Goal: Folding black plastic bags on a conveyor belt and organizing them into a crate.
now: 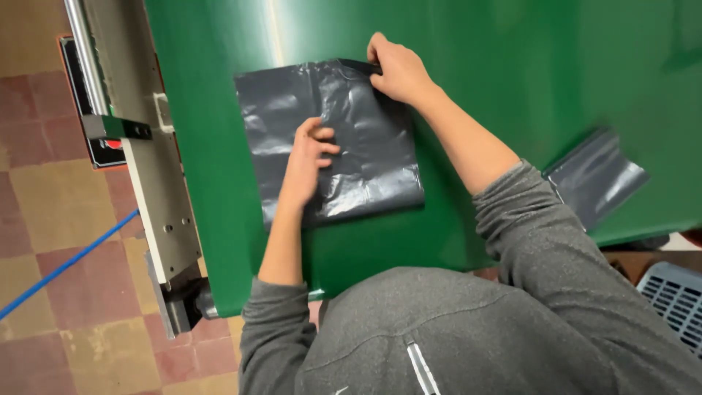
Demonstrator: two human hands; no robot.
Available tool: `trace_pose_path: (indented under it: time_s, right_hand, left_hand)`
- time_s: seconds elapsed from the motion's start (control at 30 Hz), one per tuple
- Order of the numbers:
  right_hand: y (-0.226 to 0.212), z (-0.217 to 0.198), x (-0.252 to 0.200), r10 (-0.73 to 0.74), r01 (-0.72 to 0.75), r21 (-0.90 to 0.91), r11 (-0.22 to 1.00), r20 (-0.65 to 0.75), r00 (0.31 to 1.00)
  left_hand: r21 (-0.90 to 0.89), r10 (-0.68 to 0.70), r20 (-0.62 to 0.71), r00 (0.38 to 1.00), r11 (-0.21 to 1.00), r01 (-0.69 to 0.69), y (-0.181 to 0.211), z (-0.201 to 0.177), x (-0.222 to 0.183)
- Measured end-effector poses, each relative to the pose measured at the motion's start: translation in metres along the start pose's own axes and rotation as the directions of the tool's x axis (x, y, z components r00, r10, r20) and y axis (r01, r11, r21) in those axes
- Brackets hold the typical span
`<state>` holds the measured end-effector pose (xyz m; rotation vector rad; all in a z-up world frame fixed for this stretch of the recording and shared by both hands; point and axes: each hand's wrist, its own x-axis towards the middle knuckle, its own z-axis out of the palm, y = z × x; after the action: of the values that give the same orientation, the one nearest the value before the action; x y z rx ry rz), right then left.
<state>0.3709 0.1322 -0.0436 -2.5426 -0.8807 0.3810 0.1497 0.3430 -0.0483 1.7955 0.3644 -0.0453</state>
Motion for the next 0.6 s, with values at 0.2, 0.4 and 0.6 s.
trace_pose_path:
  time_s: [0.2,0.4,0.6]
  right_hand:
    - [-0.078,-0.034,-0.134,-0.143,0.219,0.212,0.952,-0.325,0.935]
    - [-0.095,0.024,-0.23,-0.329,0.346,-0.033,0.938,-0.411,0.85]
    - [-0.101,0.055,-0.251,-0.356,0.338,-0.129,0.932,-0.5,0.79]
  left_hand:
    - [-0.85,-0.114,0.419,0.901,0.299,0.434,-0.035,-0.049,-0.002]
    - [-0.887,-0.303,0.316,0.899,0.241,0.393,-0.072,-0.081,-0.031]
    - [-0.436,0.001,-0.191,0.982,0.896,-0.086,-0.048,-0.083,-0.098]
